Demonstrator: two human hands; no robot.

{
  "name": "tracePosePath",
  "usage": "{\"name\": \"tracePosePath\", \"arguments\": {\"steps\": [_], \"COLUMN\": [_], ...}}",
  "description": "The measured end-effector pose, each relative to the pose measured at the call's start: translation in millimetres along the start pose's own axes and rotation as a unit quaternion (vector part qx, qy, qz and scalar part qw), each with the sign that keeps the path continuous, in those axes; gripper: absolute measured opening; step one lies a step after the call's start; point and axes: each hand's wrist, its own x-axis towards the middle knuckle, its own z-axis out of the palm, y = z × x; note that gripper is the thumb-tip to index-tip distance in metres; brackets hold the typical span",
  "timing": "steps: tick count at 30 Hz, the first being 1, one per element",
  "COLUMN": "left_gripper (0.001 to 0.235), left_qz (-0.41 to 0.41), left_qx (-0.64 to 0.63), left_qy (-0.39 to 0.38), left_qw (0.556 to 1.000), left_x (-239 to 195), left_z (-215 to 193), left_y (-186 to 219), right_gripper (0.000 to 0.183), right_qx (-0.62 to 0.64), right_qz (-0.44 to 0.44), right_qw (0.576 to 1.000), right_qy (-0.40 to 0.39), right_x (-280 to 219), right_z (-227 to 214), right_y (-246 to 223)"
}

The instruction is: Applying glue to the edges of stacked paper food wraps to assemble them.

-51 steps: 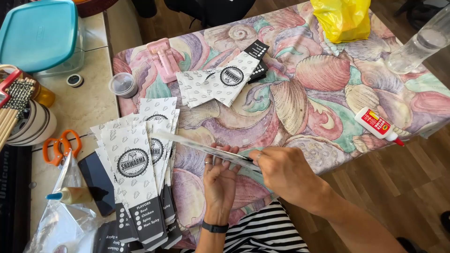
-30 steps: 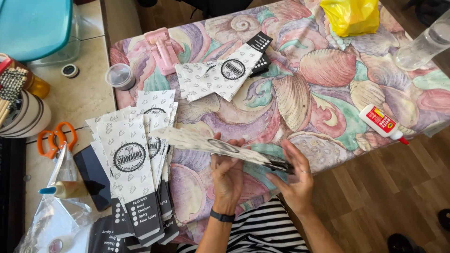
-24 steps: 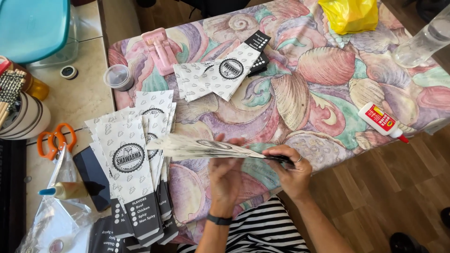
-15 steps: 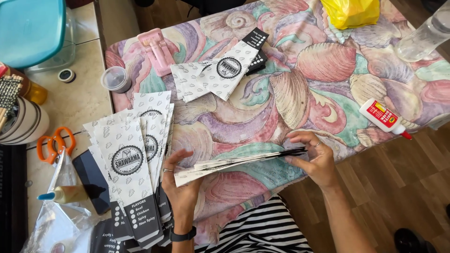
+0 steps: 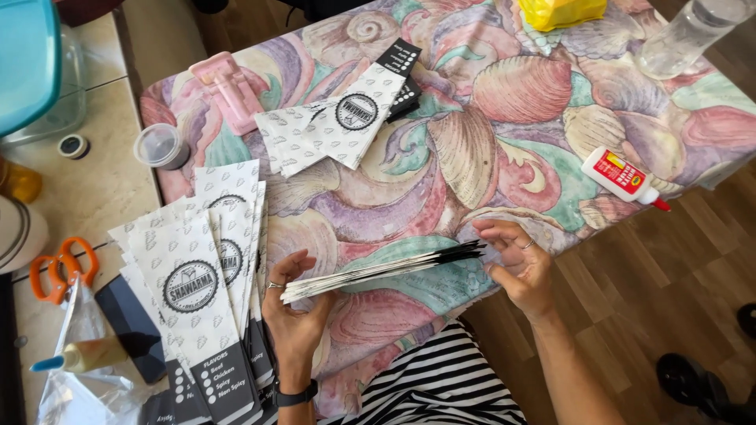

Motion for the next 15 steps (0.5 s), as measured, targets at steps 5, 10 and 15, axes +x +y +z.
{"name": "tracePosePath", "arguments": {"steps": [5, 10, 15], "left_gripper": [0.055, 0.057, 0.058], "left_qz": [-0.001, -0.035, -0.044], "left_qx": [-0.021, -0.007, -0.039], "left_qy": [-0.018, -0.017, -0.024], "left_qw": [1.0, 0.999, 0.998], "left_x": [1.1, -0.1, 0.3], "left_z": [1.3, 2.5, 3.4], "left_y": [-3.1, 5.0, 4.2], "right_gripper": [0.016, 0.019, 0.02], "right_qx": [-0.06, -0.102, -0.108], "right_qz": [-0.027, 0.015, -0.015], "right_qw": [0.998, 0.994, 0.994], "right_qy": [0.021, 0.019, -0.014], "right_x": [0.0, 2.5, 10.7], "right_z": [-9.5, -17.2, -27.2], "right_y": [8.3, 19.6, 20.0]}}
